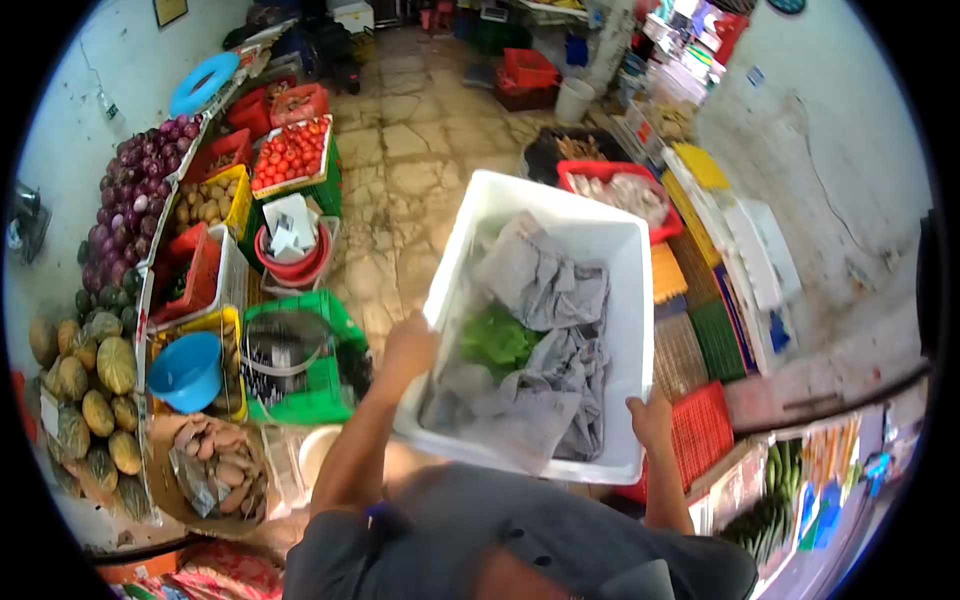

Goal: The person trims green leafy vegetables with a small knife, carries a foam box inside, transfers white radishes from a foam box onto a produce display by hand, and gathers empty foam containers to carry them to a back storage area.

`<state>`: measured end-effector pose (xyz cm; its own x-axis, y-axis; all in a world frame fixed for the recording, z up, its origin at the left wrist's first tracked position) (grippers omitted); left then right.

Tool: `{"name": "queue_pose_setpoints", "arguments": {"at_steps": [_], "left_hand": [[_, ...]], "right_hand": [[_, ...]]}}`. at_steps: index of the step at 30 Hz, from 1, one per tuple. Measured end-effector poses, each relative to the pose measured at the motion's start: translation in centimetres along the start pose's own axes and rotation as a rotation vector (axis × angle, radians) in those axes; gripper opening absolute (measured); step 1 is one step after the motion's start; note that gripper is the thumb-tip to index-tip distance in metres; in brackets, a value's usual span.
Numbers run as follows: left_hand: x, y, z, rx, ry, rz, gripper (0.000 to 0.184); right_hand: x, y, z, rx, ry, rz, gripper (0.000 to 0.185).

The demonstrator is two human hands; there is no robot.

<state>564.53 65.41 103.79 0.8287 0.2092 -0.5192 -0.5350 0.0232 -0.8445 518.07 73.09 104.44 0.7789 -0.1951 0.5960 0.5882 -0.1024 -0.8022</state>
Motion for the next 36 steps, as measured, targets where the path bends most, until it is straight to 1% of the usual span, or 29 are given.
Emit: {"name": "queue_pose_setpoints", "arguments": {"at_steps": [1, 2, 4, 7, 8, 11, 13, 14, 16, 18, 19, 20, 22, 23, 24, 25, 26, 27, 28, 29, 31, 33, 34, 35, 36], "left_hand": [[-0.1, 0.3, -3.9, -0.029, -0.003, -0.004, 0.035], [0.3, 0.4, -6.4, 0.014, -0.051, 0.010, 0.036], [0.6, -1.2, -12.9, 0.039, -0.074, 0.008, 0.036], [0.4, -3.2, -23.3, 0.012, -0.148, 0.025, 0.037], [0.9, -3.6, -27.1, 0.031, -0.158, 0.005, 0.037], [2.3, -5.5, -38.9, 0.082, -0.167, -0.010, 0.038], [4.0, -5.7, -47.8, 0.097, -0.172, -0.014, 0.037], [4.6, -5.5, -49.6, -0.029, -0.145, 0.016, 0.035], [3.4, -7.5, -58.1, 0.035, -0.160, 0.063, 0.035], [1.6, -12.1, -65.9, 0.071, -0.122, 0.046, 0.038], [1.7, -13.3, -70.1, 0.047, -0.126, 0.046, 0.038], [1.7, -13.7, -74.1, 0.033, -0.136, 0.058, 0.038], [2.1, -13.5, -82.2, 0.013, -0.158, 0.066, 0.038], [2.5, -13.1, -86.3, 0.019, -0.138, 0.051, 0.039], [3.0, -12.7, -90.6, 0.025, -0.117, 0.036, 0.040], [3.0, -12.8, -94.5, 0.032, -0.097, 0.020, 0.041], [3.1, -13.3, -98.0, 0.083, -0.122, -0.020, 0.044], [3.0, -13.9, -101.4, 0.014, -0.115, -0.014, 0.045], [3.1, -14.6, -104.8, -0.054, -0.107, -0.008, 0.046], [3.0, -15.7, -108.0, -0.118, -0.106, 0.008, 0.047], [3.6, -17.0, -114.2, -0.080, -0.180, 0.028, 0.045], [4.0, -19.5, -121.7, -0.036, -0.224, 0.026, 0.044], [4.7, -19.9, -125.2, -0.064, -0.238, 0.050, 0.041], [5.5, -20.4, -128.9, -0.048, -0.236, 0.030, 0.040], [6.4, -21.0, -132.9, -0.032, -0.234, 0.009, 0.040]], "right_hand": [[1.2, 1.3, -4.9, 0.007, -0.003, 0.027, 0.034], [2.3, 2.0, -7.8, 0.032, 0.017, 0.063, 0.034], [4.7, 3.8, -13.2, 0.076, 0.036, 0.097, 0.034], [8.3, 6.6, -24.9, 0.071, -0.064, 0.099, 0.033], [8.9, 8.0, -28.6, 0.074, -0.034, 0.106, 0.034], [15.4, 11.2, -38.5, 0.085, -0.014, 0.031, 0.036], [19.7, 14.4, -44.8, 0.031, -0.070, -0.006, 0.035], [21.7, 15.3, -47.8, 0.016, -0.098, -0.011, 0.035], [25.2, 15.8, -54.3, -0.013, -0.154, -0.021, 0.034], [28.6, 16.6, -61.0, -0.007, -0.105, -0.050, 0.036], [30.5, 17.3, -64.4, -0.007, -0.083, -0.064, 0.037], [32.4, 18.1, -67.7, 0.004, -0.038, -0.017, 0.039], [34.0, 21.3, -73.9, -0.051, -0.054, 0.080, 0.039], [34.7, 22.9, -77.1, -0.066, -0.066, 0.131, 0.038], [37.2, 23.4, -80.6, 0.036, 0.018, 0.094, 0.043], [38.5, 24.4, -85.3, 0.073, 0.042, 0.145, 0.043], [40.1, 25.8, -90.2, 0.102, 0.068, 0.179, 0.043], [41.5, 27.1, -95.0, 0.130, 0.093, 0.214, 0.043], [41.8, 28.5, -99.8, 0.132, -0.036, 0.063, 0.041], [43.7, 29.9, -103.6, 0.105, -0.049, 0.043, 0.039], [46.9, 31.1, -109.5, 0.077, -0.081, 0.052, 0.035], [49.5, 33.6, -116.6, 0.097, -0.111, 0.136, 0.036], [51.6, 34.9, -120.3, 0.106, -0.120, 0.165, 0.036], [53.7, 36.4, -123.2, 0.118, -0.115, 0.194, 0.036], [56.2, 37.6, -126.2, 0.132, -0.092, 0.141, 0.035]]}}
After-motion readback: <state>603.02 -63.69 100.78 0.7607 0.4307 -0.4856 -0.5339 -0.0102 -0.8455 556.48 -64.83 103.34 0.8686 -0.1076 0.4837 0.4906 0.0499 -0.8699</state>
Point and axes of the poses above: each hand's wrist, its own z-axis away from the middle knuckle, its own y-axis out of the palm, x = y × z, the point moved 3 cm from there along -z, towards the middle knuckle, and after that the axes turned 1 degree about -y, right-handed, at the moved point
